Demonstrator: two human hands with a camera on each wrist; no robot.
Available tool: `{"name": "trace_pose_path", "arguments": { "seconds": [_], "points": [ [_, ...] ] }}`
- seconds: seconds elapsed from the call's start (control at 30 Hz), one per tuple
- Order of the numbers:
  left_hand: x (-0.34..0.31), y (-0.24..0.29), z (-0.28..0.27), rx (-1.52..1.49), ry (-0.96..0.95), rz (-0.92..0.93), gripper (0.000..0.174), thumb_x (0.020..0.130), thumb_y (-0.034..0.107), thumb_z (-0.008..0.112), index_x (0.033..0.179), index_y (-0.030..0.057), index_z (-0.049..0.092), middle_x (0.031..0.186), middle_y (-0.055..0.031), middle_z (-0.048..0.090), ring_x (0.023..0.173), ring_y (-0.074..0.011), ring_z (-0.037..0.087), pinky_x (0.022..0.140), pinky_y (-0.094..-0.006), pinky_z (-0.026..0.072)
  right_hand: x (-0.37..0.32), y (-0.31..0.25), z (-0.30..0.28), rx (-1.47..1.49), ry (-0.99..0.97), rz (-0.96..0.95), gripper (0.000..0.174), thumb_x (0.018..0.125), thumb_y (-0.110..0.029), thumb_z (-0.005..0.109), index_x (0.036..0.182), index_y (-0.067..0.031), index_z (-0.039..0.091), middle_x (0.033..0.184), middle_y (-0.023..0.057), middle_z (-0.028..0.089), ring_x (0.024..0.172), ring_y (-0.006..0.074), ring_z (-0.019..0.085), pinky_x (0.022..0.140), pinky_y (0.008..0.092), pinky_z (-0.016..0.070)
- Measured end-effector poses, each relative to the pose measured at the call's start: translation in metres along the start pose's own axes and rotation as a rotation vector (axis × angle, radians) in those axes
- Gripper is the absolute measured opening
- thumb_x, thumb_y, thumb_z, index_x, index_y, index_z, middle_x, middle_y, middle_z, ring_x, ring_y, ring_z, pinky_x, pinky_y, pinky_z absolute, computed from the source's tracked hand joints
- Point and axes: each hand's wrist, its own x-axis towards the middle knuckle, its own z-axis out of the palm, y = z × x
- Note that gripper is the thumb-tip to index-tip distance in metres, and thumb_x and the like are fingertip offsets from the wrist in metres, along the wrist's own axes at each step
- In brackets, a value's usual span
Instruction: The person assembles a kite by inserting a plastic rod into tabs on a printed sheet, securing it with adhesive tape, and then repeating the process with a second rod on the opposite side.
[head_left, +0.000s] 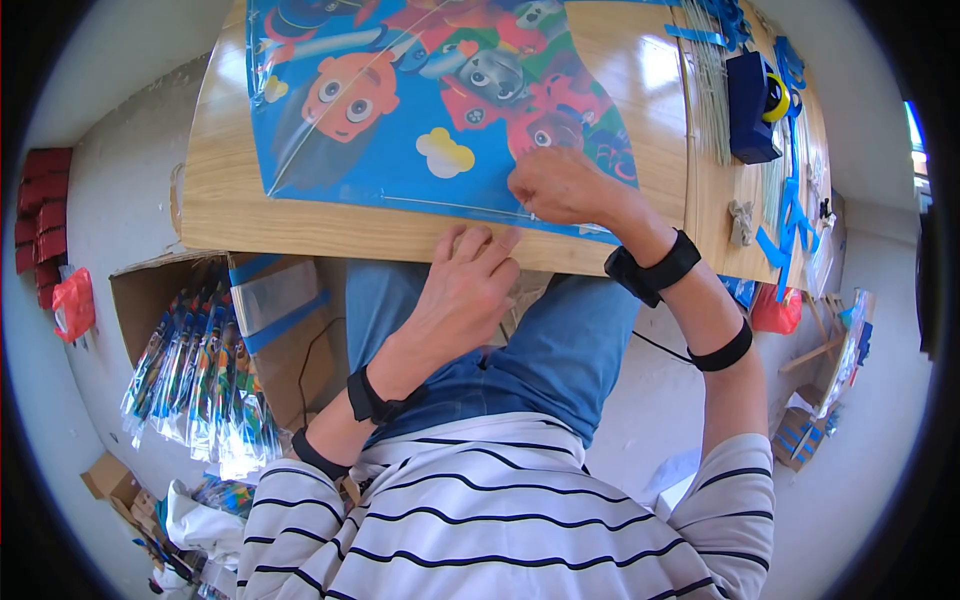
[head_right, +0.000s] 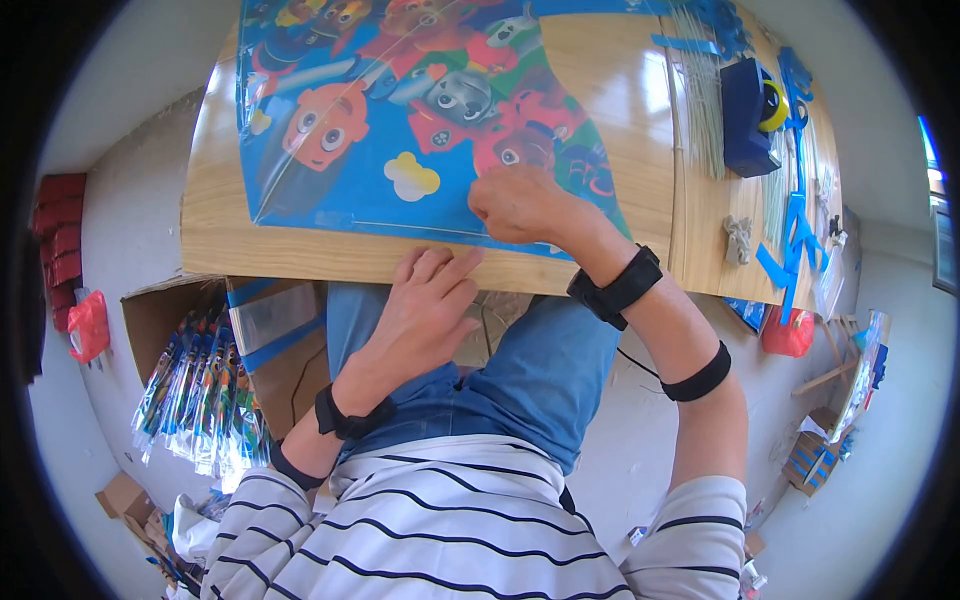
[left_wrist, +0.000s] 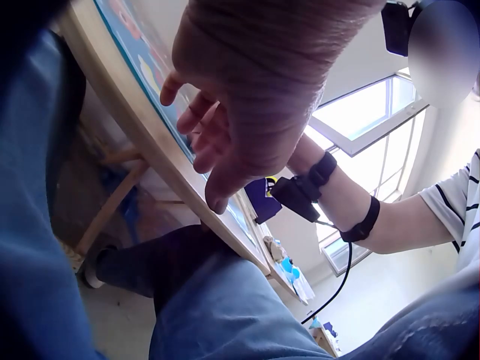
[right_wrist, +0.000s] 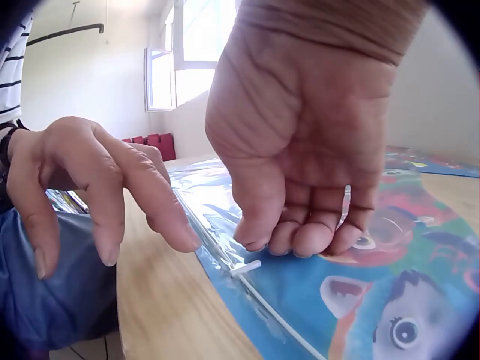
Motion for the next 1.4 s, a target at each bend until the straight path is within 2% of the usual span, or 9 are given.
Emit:
{"name": "trace_pose_path", "arguments": {
  "seconds": [0.37,0.77,0.87,0.97,1.07,1.17,1.27,1.37,1.4],
  "points": [
    [0.011,-0.005,0.009,0.031,0.016,0.03,0.033,0.069,0.012,0.078,0.096,-0.0001,0.065,0.141,-0.0136,0.056,0.12,-0.0348,0.052,0.11,-0.0542,0.0377,0.0,-0.006,-0.002,-0.046,-0.013,0.02,0.009,0.073,-0.01,0.061,0.073,-0.0017,0.065,0.081,0.0183,0.066,0.083,0.0412,0.063,0.069,0.0521,0.0455],
    [0.014,-0.004,0.02,0.126,0.006,0.01,0.04,0.067,0.015,0.081,0.101,0.0024,0.065,0.139,-0.012,0.056,0.119,-0.0325,0.052,0.111,-0.0595,0.0352,-0.003,-0.002,0.008,-0.035,0.141,-0.068,0.008,0.073,-0.009,0.061,0.072,-0.0027,0.066,0.079,0.0173,0.066,0.082,0.041,0.063,0.068,0.0513,0.0472],
    [0.016,-0.001,0.022,0.183,-0.002,0.0,0.041,0.066,0.015,0.083,0.102,0.0028,0.065,0.138,-0.0118,0.056,0.118,-0.031,0.053,0.112,-0.0607,0.0337,0.001,-0.003,0.006,-0.112,0.069,0.023,0.009,0.074,-0.012,0.066,0.073,-0.0036,0.069,0.08,0.0173,0.068,0.081,0.0399,0.065,0.07,0.0496,0.0494],
    [0.017,0.0,0.025,0.212,-0.007,-0.009,0.043,0.065,0.016,0.084,0.102,0.0029,0.066,0.137,-0.0116,0.057,0.118,-0.0297,0.054,0.113,-0.0609,0.033,-0.001,-0.003,-0.01,0.008,0.011,0.082,0.012,0.074,-0.016,0.073,0.076,-0.0038,0.074,0.081,0.0173,0.07,0.081,0.0381,0.067,0.071,0.0475,0.051],
    [0.018,0.002,0.024,0.222,-0.004,-0.012,0.043,0.065,0.017,0.085,0.101,0.0027,0.066,0.136,-0.0113,0.057,0.118,-0.029,0.054,0.113,-0.061,0.0326,-0.005,0.004,-0.007,0.173,0.068,0.12,0.016,0.072,-0.019,0.078,0.074,-0.0029,0.074,0.083,0.0172,0.07,0.08,0.0367,0.068,0.072,0.0461,0.0515],
    [0.017,0.004,0.025,0.23,-0.006,-0.017,0.043,0.066,0.017,0.085,0.102,0.0025,0.067,0.136,-0.0112,0.057,0.118,-0.0287,0.054,0.114,-0.0612,0.0319,-0.018,0.006,0.011,0.391,0.282,0.146,0.017,0.072,-0.014,0.081,0.079,-0.0009,0.072,0.079,0.0145,0.068,0.074,0.0296,0.066,0.068,0.0407,0.0515],
    [0.017,0.004,0.026,0.235,-0.003,-0.02,0.043,0.065,0.017,0.085,0.102,0.0026,0.068,0.136,-0.0113,0.057,0.117,-0.0285,0.055,0.114,-0.061,0.0316,-0.032,-0.004,0.019,0.638,0.651,0.344,0.026,0.071,-0.012,0.083,0.09,0.0006,0.071,0.076,0.0155,0.068,0.075,0.0341,0.066,0.067,0.0427,0.0507],
    [0.017,0.003,0.028,0.251,0.005,-0.014,0.043,0.064,0.018,0.085,0.101,0.0031,0.069,0.136,-0.0119,0.058,0.116,-0.0282,0.055,0.113,-0.0606,0.032,-0.045,-0.008,0.033,0.562,0.553,0.409,0.027,0.071,-0.01,0.083,0.089,0.0005,0.065,0.075,0.014,0.067,0.076,0.034,0.065,0.066,0.0413,0.0502],
    [0.018,0.003,0.029,0.26,0.009,-0.011,0.043,0.064,0.018,0.085,0.101,0.0032,0.069,0.136,-0.0122,0.058,0.116,-0.028,0.055,0.113,-0.0604,0.0322,-0.048,-0.012,0.037,0.541,0.556,0.447,0.027,0.071,-0.009,0.084,0.086,0.0001,0.065,0.074,0.0122,0.066,0.073,0.0291,0.063,0.065,0.0388,0.0498]
  ]
}}
